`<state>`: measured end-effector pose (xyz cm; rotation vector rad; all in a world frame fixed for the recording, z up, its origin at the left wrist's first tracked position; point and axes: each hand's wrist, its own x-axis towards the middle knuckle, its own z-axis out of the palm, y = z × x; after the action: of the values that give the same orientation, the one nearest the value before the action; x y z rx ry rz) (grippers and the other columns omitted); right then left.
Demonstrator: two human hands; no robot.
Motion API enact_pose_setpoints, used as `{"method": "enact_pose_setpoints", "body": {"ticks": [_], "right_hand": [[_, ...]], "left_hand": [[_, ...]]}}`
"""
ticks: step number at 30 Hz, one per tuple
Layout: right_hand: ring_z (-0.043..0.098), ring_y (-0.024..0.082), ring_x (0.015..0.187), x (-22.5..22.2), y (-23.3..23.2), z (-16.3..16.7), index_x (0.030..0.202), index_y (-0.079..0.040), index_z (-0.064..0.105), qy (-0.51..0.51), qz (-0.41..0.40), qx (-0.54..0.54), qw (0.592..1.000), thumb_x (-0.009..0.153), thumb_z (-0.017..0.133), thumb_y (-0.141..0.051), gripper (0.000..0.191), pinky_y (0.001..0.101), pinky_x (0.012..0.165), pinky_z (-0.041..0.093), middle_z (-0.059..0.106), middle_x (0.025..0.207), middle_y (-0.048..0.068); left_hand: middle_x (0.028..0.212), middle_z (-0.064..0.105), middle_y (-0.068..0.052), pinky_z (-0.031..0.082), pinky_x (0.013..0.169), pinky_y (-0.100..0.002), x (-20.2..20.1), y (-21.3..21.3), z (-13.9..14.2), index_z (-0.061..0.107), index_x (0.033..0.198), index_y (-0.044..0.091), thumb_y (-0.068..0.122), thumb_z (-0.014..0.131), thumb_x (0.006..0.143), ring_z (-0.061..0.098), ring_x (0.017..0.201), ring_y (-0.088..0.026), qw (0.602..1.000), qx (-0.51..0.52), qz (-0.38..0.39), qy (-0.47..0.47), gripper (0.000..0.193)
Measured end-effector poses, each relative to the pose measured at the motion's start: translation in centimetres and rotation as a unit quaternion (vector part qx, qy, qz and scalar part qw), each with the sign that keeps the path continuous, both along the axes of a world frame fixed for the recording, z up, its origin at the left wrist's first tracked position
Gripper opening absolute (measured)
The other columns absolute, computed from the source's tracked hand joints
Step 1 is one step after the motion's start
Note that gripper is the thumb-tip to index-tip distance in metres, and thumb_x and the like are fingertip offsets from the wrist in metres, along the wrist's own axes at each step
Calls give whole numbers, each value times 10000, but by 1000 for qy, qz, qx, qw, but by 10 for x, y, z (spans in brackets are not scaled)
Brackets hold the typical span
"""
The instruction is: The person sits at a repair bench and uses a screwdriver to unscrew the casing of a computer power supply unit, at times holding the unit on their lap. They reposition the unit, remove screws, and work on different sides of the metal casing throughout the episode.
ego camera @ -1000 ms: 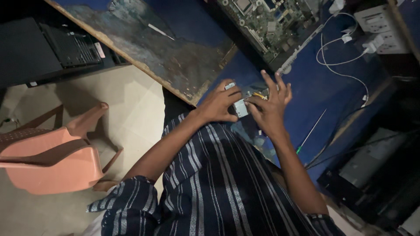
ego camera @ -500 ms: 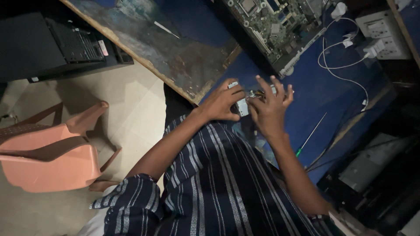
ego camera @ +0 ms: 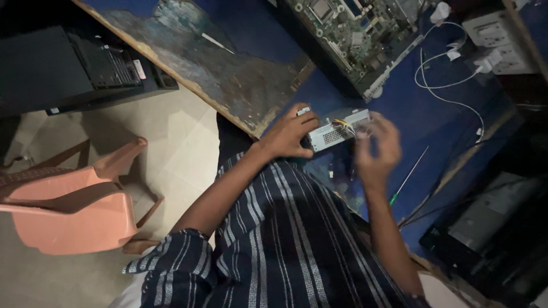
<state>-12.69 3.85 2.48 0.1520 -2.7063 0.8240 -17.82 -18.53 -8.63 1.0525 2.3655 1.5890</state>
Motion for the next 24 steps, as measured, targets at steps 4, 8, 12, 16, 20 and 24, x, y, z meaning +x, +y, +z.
{"method": "enact_pose_setpoints", "body": {"ticks": [4, 8, 12, 16, 20, 24], "right_hand": [[638, 298, 1112, 15, 42, -21, 1193, 22, 621, 7, -154, -6, 988, 936, 794, -105, 335, 417, 966, 475, 671, 1182, 189], [662, 233, 793, 39, 40, -62, 1100, 22, 578, -254, -185, -66, 947, 885, 819, -194, 389, 380, 717, 530, 686, 932, 152], [650, 240, 781, 47, 38, -71, 1142, -7, 597, -179, -204, -80, 959, 848, 871, -173, 435, 372, 724, 544, 687, 937, 130], [674, 212, 774, 53, 71, -48, 1194, -31, 535, -98, -359, -249, 894, 861, 829, -179, 468, 351, 679, 574, 676, 1012, 122], [688, 211, 703, 81, 110, 14, 1267, -73, 500, -147, -381, -565, 717, 879, 705, -137, 443, 361, 592, 617, 647, 1062, 145], [699, 211, 761, 101, 112, 39, 1440, 25, 548, -186, -235, -709, 639, 835, 669, 13, 618, 307, 681, 622, 642, 1108, 172]], "left_hand": [[1285, 610, -113, 450, 1092, -491, 0, 0, 2, 632, 1174, 48, 333, 852, 617, 462, 1338, -448, 1000, -15, 0, 6, 663], [1292, 602, -126, 446, 1090, -506, 4, 3, 2, 630, 1186, 35, 344, 853, 609, 462, 1336, -452, 1000, -26, -3, 16, 692], [1326, 606, -121, 456, 1079, -498, 10, 10, 0, 634, 1191, 40, 329, 841, 617, 462, 1360, -451, 999, -42, -3, 0, 675], [1308, 610, -118, 453, 1087, -512, 12, 12, -2, 636, 1190, 36, 327, 856, 584, 452, 1341, -460, 999, -45, -7, 5, 707], [1299, 610, -114, 454, 1093, -516, 15, 13, -2, 644, 1190, 44, 319, 863, 593, 458, 1335, -452, 999, -38, -5, 8, 693], [1296, 607, -116, 459, 1087, -512, 16, 14, -1, 641, 1190, 38, 309, 858, 582, 459, 1326, -458, 999, -41, 2, 17, 701]]}}
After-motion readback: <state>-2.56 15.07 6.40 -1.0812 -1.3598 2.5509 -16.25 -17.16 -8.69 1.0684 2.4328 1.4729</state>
